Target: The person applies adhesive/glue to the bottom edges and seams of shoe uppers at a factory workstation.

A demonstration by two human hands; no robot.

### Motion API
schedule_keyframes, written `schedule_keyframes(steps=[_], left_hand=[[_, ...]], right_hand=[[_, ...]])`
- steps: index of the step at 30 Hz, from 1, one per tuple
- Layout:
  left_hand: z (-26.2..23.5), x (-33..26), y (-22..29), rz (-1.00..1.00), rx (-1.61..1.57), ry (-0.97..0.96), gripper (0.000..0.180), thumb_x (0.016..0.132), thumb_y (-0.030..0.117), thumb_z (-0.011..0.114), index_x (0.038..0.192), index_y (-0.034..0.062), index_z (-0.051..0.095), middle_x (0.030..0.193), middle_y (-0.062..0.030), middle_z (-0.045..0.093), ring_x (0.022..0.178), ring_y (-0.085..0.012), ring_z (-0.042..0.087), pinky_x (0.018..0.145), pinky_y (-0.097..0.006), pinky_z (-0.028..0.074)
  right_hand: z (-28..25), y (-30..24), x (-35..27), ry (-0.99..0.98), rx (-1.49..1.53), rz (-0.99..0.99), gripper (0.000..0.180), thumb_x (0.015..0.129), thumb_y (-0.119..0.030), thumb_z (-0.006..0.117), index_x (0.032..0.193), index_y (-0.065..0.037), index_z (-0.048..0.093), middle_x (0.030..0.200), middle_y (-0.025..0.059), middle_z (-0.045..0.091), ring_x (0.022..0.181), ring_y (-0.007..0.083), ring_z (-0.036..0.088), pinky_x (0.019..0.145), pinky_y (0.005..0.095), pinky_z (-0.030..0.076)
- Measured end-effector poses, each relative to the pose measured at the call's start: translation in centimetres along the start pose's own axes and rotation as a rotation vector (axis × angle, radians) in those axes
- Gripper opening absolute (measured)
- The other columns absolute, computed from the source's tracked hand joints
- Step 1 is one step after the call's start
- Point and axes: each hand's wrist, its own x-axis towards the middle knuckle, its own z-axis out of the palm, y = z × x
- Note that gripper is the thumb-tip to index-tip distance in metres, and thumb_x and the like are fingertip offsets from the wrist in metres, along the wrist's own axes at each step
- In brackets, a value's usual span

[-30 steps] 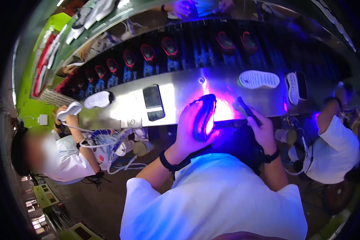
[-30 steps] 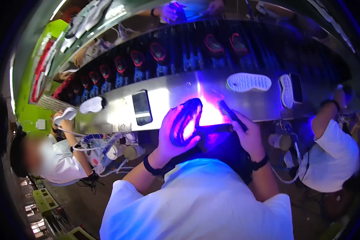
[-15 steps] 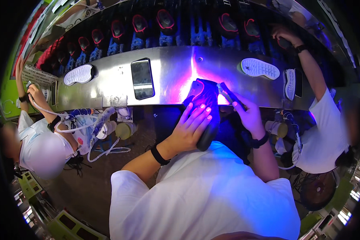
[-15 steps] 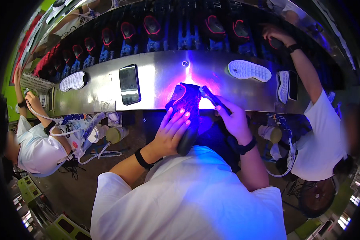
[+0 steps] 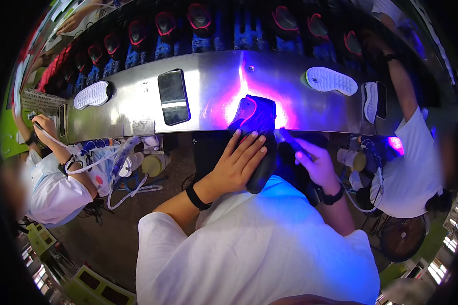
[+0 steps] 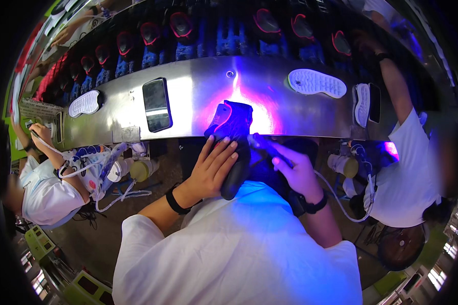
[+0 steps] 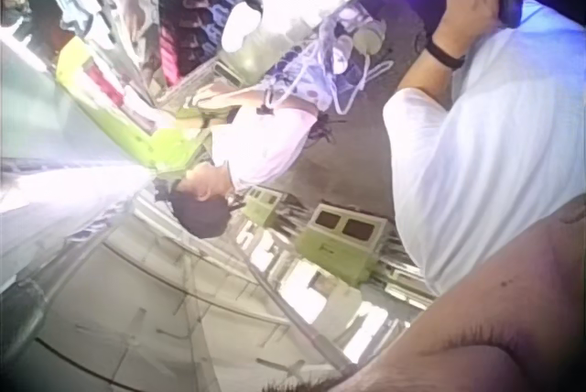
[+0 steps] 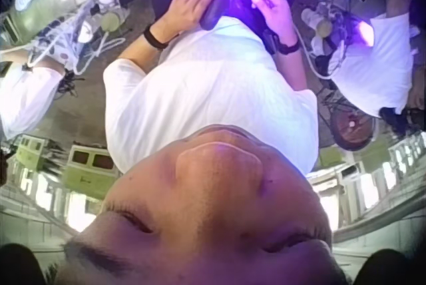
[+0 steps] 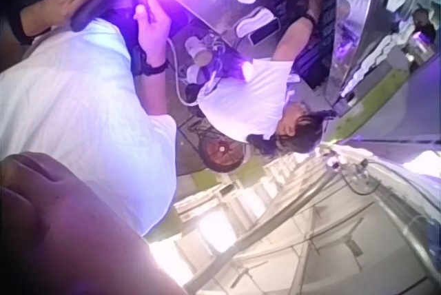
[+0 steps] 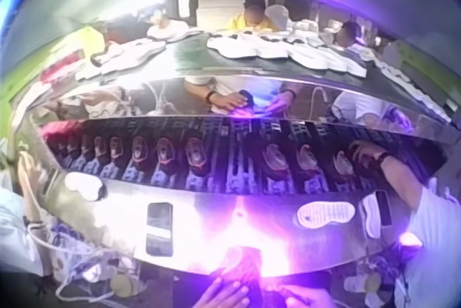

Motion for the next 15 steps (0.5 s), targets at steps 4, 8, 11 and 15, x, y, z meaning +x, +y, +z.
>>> schedule_keyframes(steps=[4, 8, 11, 15], left_hand=[[0.0, 0.6, 0.3, 0.016, 0.015, -0.023, 0.056, 0.085, 0.016, 0.069, 0.134, -0.0053, 0.053, 0.142, -0.0253, 0.055, 0.135, -0.0421, 0.052, 0.116, -0.064, 0.031], [-0.4, 1.5, 1.0, -0.013, -0.025, -0.011, 0.06, 0.083, 0.016, 0.069, 0.136, -0.0064, 0.052, 0.143, -0.0263, 0.053, 0.136, -0.0424, 0.051, 0.116, -0.062, 0.032], [-0.5, 2.3, 1.4, -0.024, -0.036, -0.02, 0.064, 0.081, 0.019, 0.069, 0.137, -0.0072, 0.052, 0.144, -0.0269, 0.051, 0.136, -0.0418, 0.049, 0.117, -0.06, 0.032], [-0.4, 3.5, 2.3, -0.044, -0.011, -0.055, 0.066, 0.08, 0.019, 0.067, 0.138, -0.0075, 0.05, 0.145, -0.0277, 0.05, 0.136, -0.0427, 0.048, 0.118, -0.058, 0.032]], right_hand=[[-0.6, 0.5, 2.3, 0.063, -0.021, -0.038, 0.042, 0.1, -0.013, 0.065, 0.14, -0.001, 0.059, 0.099, 0.0001, 0.066, 0.079, 0.0067, 0.056, 0.075, 0.0237, 0.05], [-0.2, -1.2, 0.5, 0.009, 0.122, 0.059, 0.044, 0.1, -0.012, 0.064, 0.141, 0.0, 0.057, 0.101, 0.0002, 0.066, 0.081, 0.007, 0.056, 0.077, 0.0238, 0.049], [-0.8, -1.9, -2.1, -0.033, 0.126, 0.102, 0.044, 0.1, -0.01, 0.063, 0.141, 0.002, 0.056, 0.103, 0.0004, 0.065, 0.083, 0.0072, 0.056, 0.078, 0.0239, 0.049], [-1.6, -0.9, -4.3, 0.027, 0.023, 0.02, 0.04, 0.098, -0.009, 0.064, 0.137, -0.001, 0.061, 0.092, 0.0005, 0.066, 0.077, 0.0074, 0.058, 0.074, 0.0252, 0.05]])
